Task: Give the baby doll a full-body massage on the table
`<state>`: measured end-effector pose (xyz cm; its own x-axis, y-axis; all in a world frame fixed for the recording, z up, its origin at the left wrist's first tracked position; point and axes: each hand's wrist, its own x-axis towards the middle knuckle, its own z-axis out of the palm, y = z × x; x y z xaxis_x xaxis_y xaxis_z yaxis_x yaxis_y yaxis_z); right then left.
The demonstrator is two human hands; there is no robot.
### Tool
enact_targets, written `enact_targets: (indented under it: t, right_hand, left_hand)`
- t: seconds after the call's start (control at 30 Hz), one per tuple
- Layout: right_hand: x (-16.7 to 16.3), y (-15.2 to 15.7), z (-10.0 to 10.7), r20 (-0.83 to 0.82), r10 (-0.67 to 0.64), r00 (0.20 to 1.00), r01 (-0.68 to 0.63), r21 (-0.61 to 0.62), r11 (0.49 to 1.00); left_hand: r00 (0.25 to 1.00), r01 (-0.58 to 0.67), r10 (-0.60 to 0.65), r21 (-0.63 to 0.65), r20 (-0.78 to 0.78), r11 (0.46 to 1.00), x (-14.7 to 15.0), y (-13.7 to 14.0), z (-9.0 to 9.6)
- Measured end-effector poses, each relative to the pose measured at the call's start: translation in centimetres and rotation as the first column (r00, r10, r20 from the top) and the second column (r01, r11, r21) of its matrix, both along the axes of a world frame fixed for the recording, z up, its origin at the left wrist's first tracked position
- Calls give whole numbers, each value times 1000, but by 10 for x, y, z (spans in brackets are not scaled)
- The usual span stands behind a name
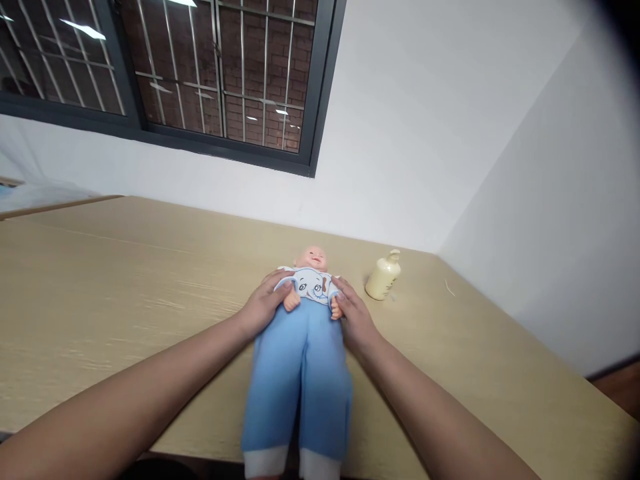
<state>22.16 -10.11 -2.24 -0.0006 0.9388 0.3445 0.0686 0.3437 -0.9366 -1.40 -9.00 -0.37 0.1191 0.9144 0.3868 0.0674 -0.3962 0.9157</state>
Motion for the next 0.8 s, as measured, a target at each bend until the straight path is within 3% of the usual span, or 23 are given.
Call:
enact_targets:
  t: [0.1, 0.2, 0.33, 0.5, 0.6, 0.7, 0.73, 0.8]
  right_hand:
    - [-4, -5, 4, 287, -41, 957, 19, 79, 997]
    - [-11, -9, 5, 458, -126, 880, 68, 140, 988]
    - [-21, -12, 4, 530, -217, 820, 122, 208, 970]
    - [-22, -13, 3, 517, -232, 824, 126, 233, 964]
    - [-17, -8, 5, 389, -202, 899, 126, 213, 969]
    - [-3, 2, 7, 77, -112, 991, 109, 42, 993]
    - [3, 6, 8, -55, -104, 993, 102, -36, 994]
    - [19, 13, 10, -298, -143, 944, 90, -184, 979]
  left_hand:
    - [974, -66, 88, 115, -207, 991, 2, -2, -4]
    - [938, -67, 118, 162, -327, 984, 4, -6, -5]
    - [898, -51, 133, 202, -420, 978, 5, -10, -3]
    - [893, -57, 138, 197, -429, 979, 6, -9, -1]
    - [945, -68, 110, 146, -309, 987, 7, -6, -1]
    - [999, 10, -8, -33, 45, 999, 4, -1, 1]
    - [977, 62, -37, -113, 212, 992, 1, 1, 3]
    - [854, 165, -7, -258, 520, 952, -9, 8, 5]
